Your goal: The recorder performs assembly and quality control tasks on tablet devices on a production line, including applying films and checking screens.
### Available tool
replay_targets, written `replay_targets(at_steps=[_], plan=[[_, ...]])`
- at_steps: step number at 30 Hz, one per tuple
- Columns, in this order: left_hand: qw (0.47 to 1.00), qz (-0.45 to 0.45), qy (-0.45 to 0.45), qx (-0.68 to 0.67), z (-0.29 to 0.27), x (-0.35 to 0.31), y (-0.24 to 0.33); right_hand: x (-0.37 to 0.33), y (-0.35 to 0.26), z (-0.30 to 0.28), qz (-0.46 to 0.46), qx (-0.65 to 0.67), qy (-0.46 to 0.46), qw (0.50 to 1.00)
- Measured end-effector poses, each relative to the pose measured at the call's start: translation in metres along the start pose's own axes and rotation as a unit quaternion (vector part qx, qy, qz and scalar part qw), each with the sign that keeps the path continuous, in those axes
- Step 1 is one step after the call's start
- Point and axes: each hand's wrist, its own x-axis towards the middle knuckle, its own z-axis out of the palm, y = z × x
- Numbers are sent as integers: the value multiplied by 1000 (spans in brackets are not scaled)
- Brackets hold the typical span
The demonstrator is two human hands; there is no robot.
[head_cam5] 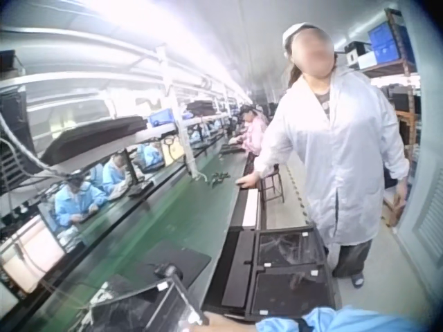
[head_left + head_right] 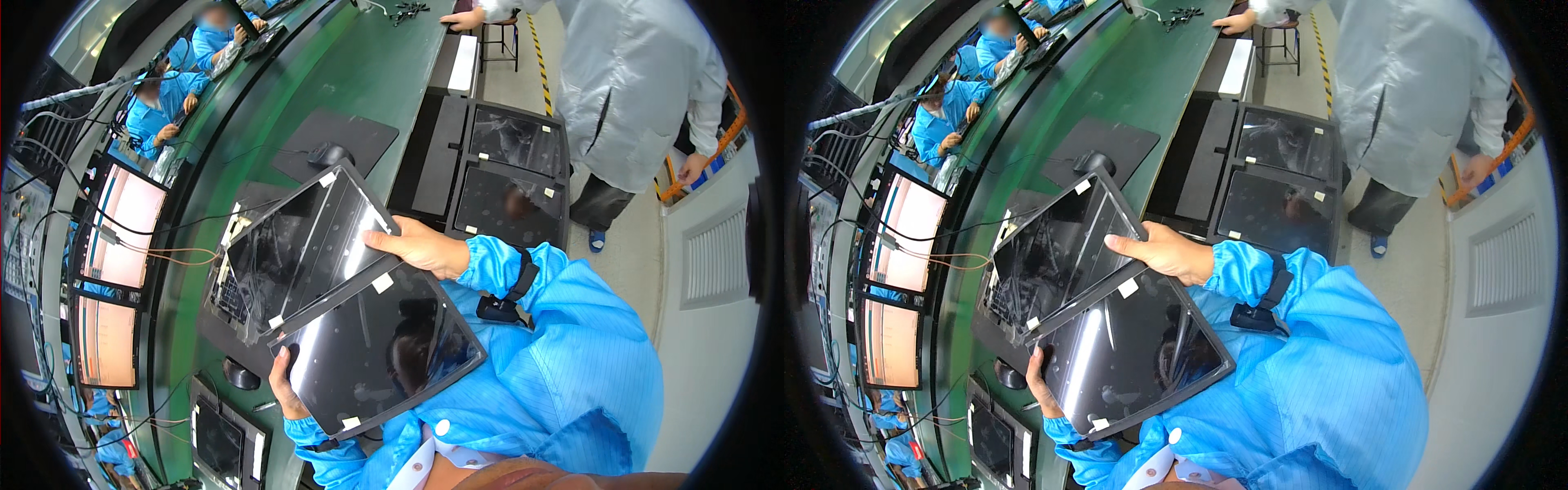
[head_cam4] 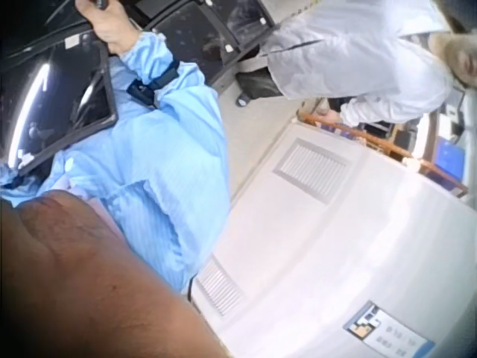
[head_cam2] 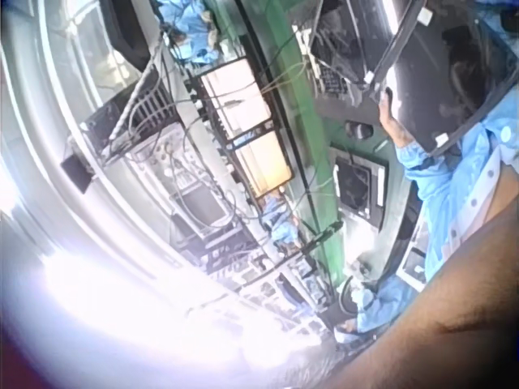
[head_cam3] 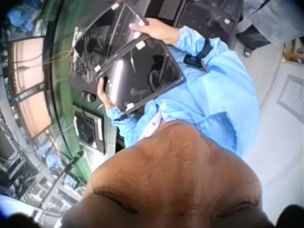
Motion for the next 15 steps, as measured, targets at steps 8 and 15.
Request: replay_targets(at_steps=[8,15], plan=[[989,-102,62,-82,-55,-4,-18,14,16,21,8,-78,-24,997],[974,-25,-51,-218,-65,-38,-4,65,-90,36,-242,-554,46,795]])
